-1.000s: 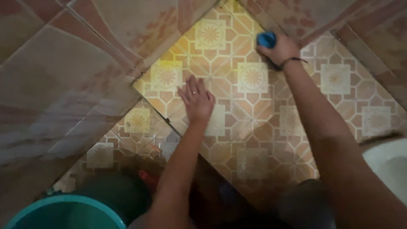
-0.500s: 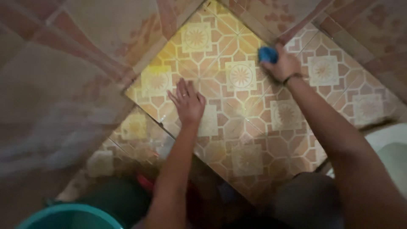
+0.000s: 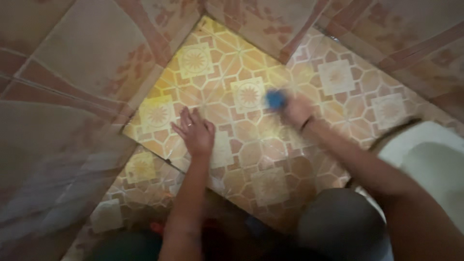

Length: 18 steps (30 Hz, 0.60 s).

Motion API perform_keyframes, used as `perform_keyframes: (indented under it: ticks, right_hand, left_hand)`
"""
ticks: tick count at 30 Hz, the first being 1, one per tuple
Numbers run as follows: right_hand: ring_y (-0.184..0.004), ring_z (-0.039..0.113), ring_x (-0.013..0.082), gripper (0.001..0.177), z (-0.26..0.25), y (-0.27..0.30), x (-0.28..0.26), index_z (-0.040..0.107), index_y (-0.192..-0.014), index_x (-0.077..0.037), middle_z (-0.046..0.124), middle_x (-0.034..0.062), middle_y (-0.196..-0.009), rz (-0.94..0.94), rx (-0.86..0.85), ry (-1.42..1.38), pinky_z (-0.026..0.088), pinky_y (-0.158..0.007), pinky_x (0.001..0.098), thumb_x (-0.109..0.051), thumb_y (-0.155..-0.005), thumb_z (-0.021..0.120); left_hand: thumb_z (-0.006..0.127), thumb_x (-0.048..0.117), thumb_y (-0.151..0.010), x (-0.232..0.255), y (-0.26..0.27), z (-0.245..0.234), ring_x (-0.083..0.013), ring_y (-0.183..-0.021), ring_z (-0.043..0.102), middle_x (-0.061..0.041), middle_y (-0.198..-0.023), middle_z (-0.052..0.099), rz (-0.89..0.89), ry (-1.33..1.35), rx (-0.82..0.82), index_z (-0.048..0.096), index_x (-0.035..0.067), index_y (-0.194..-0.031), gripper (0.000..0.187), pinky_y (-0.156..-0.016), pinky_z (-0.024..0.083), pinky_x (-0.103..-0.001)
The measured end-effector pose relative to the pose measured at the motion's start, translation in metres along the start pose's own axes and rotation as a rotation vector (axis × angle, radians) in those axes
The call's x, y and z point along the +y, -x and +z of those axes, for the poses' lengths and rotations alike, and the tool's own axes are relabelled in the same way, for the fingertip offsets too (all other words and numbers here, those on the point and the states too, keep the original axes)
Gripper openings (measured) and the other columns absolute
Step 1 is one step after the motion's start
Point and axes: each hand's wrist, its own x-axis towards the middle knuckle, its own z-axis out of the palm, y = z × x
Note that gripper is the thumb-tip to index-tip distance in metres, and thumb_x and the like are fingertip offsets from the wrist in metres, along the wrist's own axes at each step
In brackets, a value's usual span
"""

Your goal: The person organizes various toiletries into a black plastic basket, then uses a blue scrubbing sponge to clean the tiled floor and a raised platform in the bathroom. The person scrubs the floor around a squat toilet and moves a large water dispenser aside to access the area.

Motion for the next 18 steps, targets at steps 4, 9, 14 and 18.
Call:
perform_keyframes:
  ticks: [4,9,14,18]
  right_hand:
    - [-0.093,0.072,0.0374,0.039,0.032,0.024,0.003,0.072,-0.112,-0.016,0.075,0.0180,-0.102,-0.353,-0.089,0.003,0.056,-0.084,0.0497,-0.047,-0.089,0.070]
    - [-0.084,0.070,0.0413,0.057,-0.062,-0.074,0.054,0.065,-0.122,-0.009,0.072,0.0231,-0.098,-0.034,0.342,-0.098,0.055,-0.071,0.0528,-0.047,-0.082,0.080]
    - [-0.087,0.073,0.0346,0.065,-0.001,0.031,0.011,0.056,-0.140,-0.020,0.074,0.0177,-0.101,-0.152,0.015,-0.268,0.058,-0.078,0.0461,-0.044,-0.085,0.079]
    - [-0.094,0.072,0.0377,0.058,0.010,0.071,0.033,0.057,-0.138,-0.023,0.075,0.0176,-0.105,-0.379,0.018,0.052,0.057,-0.079,0.0499,-0.052,-0.089,0.066]
  left_hand:
    - [0.060,0.025,-0.089,0.003,0.000,-0.001,-0.0370,-0.150,0.034,-0.024,-0.155,0.044,-0.001,0.007,-0.004,0.055,0.001,-0.139,0.056,-0.122,0.009,-0.069]
    - [0.060,0.024,-0.087,0.006,0.002,-0.005,-0.0352,-0.149,0.035,-0.022,-0.153,0.046,-0.048,0.047,-0.012,0.055,0.002,-0.138,0.056,-0.122,0.009,-0.070]
    - [0.060,0.023,-0.089,0.007,0.000,-0.006,-0.0366,-0.150,0.036,-0.024,-0.154,0.045,0.008,0.000,-0.001,0.055,-0.001,-0.137,0.054,-0.122,0.010,-0.071]
    - [0.060,0.024,-0.087,0.001,-0.001,-0.004,-0.0367,-0.149,0.036,-0.024,-0.154,0.045,0.024,-0.024,0.041,0.056,-0.001,-0.136,0.055,-0.122,0.012,-0.071]
